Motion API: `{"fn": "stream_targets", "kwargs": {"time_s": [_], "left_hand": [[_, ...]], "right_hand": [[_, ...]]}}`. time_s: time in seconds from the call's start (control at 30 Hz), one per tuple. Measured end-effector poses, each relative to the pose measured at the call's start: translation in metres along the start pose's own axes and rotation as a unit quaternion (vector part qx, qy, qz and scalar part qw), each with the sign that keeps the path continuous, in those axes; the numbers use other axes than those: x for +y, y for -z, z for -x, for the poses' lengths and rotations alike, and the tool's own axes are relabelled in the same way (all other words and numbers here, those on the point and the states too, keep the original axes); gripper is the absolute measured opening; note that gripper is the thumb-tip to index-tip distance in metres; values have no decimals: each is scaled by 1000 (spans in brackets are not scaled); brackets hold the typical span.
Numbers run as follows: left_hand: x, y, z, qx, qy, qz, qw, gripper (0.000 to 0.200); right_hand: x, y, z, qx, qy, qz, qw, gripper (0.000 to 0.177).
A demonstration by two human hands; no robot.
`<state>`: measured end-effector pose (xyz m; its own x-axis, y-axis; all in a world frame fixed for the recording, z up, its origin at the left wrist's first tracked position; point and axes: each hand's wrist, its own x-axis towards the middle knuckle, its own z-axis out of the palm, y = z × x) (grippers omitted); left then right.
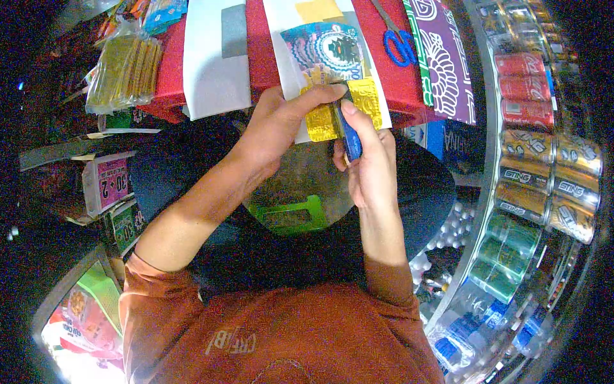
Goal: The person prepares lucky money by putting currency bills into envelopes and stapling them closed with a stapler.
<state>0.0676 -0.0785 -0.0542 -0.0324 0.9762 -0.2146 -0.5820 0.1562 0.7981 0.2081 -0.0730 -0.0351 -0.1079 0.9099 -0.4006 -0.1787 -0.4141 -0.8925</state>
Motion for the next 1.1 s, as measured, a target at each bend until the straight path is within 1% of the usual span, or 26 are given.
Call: {"fn": "stream_targets", "kwargs": {"time_s": [0.23,0.43,0.57,0.67,0.87,0.97,1.07,1.1], "left_hand": [[4,-1,2,-1,-1,-2,1000,35],[4,1,1,-5,23,3,1000,36],[5,-2,2,6,3,-3,1000,35],[6,-2,2,3,2,-6,1000,36],[8,2,-1,-1,-9,-8,1000,39],[12,-1,1,7,-17,-9,1000,40],[13,-1,2,4,-6,-6,1000,41],[12,2,1,0,2,-6,1000,41]], "right_hand": [[1,2,-1,-5,1,2,1000,26],[-1,1,0,0,-12,3,1000,28],[-2,3,0,-5,-24,6,1000,29],[-7,-1,3,9,-35,39,999,35],[-7,15,8,-44,-72,76,994,46],[-9,13,14,-19,-59,101,993,47],[-7,19,15,-58,-37,122,990,47],[-8,18,16,-57,-35,129,989,47]]}}
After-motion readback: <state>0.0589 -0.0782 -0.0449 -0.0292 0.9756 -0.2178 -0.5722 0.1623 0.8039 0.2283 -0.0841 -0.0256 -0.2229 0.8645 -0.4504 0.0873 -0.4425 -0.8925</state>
